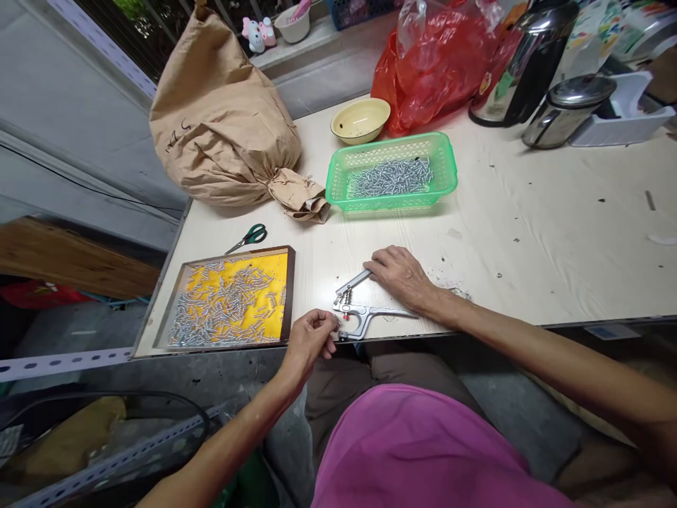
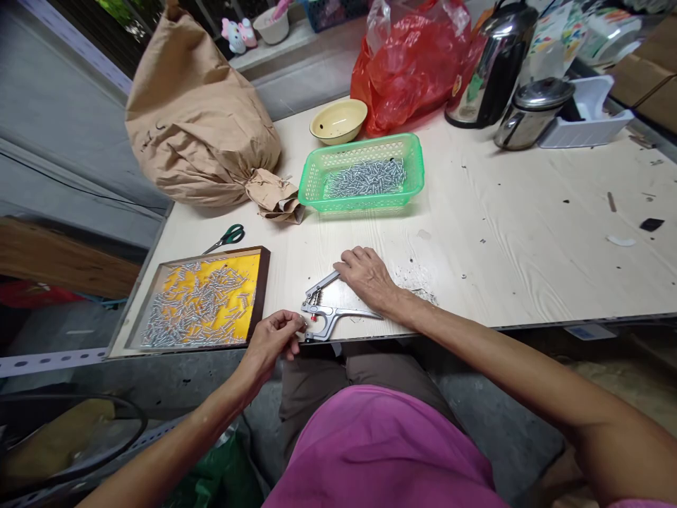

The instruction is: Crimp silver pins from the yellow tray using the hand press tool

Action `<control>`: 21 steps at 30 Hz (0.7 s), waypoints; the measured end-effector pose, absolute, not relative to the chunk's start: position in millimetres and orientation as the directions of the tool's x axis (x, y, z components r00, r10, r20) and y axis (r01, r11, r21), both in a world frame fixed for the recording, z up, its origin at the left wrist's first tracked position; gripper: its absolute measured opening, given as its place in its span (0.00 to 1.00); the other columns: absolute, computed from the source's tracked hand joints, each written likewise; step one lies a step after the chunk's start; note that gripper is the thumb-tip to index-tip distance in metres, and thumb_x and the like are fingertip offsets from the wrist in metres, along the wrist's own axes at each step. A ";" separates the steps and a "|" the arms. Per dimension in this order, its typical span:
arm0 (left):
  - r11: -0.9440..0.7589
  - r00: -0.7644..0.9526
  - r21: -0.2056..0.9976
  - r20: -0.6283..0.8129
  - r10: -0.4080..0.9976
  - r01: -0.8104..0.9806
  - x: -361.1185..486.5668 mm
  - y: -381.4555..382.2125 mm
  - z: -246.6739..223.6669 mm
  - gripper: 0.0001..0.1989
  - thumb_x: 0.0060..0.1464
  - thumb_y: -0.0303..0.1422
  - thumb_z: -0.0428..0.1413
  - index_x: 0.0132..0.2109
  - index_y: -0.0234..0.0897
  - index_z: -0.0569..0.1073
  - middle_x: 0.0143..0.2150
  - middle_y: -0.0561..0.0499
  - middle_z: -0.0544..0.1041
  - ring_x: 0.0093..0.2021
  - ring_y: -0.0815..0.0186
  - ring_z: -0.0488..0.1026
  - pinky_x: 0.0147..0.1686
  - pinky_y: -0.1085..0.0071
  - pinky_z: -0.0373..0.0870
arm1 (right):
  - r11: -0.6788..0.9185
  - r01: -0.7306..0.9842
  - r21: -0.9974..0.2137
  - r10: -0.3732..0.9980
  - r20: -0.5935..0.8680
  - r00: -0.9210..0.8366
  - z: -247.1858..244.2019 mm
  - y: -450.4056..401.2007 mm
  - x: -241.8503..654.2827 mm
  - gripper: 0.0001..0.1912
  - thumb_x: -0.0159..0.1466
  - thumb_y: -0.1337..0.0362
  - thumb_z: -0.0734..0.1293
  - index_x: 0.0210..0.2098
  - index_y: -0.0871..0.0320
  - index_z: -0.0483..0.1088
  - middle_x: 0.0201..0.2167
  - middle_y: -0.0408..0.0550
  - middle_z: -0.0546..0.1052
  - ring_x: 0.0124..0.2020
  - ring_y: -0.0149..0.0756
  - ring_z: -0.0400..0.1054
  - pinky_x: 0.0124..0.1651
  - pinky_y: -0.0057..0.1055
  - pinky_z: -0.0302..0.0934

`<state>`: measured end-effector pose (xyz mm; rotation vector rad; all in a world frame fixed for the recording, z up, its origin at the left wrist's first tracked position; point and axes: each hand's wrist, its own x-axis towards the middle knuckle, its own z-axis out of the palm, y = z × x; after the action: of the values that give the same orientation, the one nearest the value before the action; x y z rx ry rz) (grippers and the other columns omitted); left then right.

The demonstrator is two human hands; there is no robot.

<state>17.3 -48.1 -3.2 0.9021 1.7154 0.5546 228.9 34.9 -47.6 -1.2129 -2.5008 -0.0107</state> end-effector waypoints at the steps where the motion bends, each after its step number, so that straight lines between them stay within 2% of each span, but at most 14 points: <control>1: 0.593 -0.147 0.752 -0.577 0.803 0.287 18.0 -48.9 -0.8 0.11 0.45 0.38 0.56 0.32 0.34 0.68 0.21 0.56 0.71 0.15 0.75 0.65 0.12 0.80 0.57 | 0.634 0.758 -0.155 0.760 0.310 -0.572 -42.7 29.7 228.1 0.12 0.66 0.64 0.61 0.47 0.58 0.69 0.41 0.53 0.71 0.42 0.42 0.57 0.42 0.37 0.47; 6: 0.545 -0.126 0.781 -0.534 0.836 0.305 19.2 -50.5 5.5 0.11 0.44 0.38 0.56 0.32 0.35 0.67 0.27 0.53 0.74 0.18 0.75 0.65 0.12 0.80 0.59 | 0.668 0.696 -0.263 0.742 0.167 -0.649 -24.5 -6.7 227.8 0.10 0.65 0.58 0.63 0.39 0.58 0.69 0.37 0.51 0.70 0.39 0.40 0.58 0.39 0.35 0.47; 10: 0.549 -0.120 0.771 -0.542 0.832 0.322 18.3 -47.8 2.3 0.10 0.44 0.37 0.56 0.31 0.34 0.67 0.25 0.53 0.73 0.18 0.75 0.65 0.12 0.80 0.59 | 0.663 0.676 -0.321 0.738 0.133 -0.661 -24.8 -23.2 229.2 0.04 0.64 0.67 0.61 0.38 0.58 0.68 0.36 0.50 0.69 0.37 0.38 0.57 0.39 0.35 0.47; 14: 0.538 -0.118 0.769 -0.533 0.838 0.347 17.9 -47.0 2.0 0.09 0.44 0.36 0.56 0.31 0.33 0.68 0.23 0.54 0.71 0.18 0.74 0.65 0.13 0.80 0.60 | 0.696 0.641 -0.323 0.708 0.161 -0.688 -27.9 -24.2 227.9 0.10 0.65 0.74 0.56 0.36 0.59 0.67 0.35 0.49 0.69 0.35 0.37 0.57 0.38 0.34 0.49; 21: 0.546 -0.127 0.740 -0.544 0.829 0.392 14.8 -55.0 5.0 0.14 0.45 0.40 0.57 0.32 0.30 0.72 0.20 0.56 0.68 0.18 0.74 0.63 0.14 0.79 0.61 | 0.750 0.600 -0.278 0.661 0.310 -0.683 -34.8 -26.8 227.2 0.14 0.67 0.74 0.53 0.43 0.63 0.68 0.35 0.51 0.69 0.35 0.37 0.59 0.36 0.33 0.53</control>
<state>14.8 -55.0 5.0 1.0245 1.7342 0.5207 227.2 -26.8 -34.8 -0.9651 -2.5573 0.2157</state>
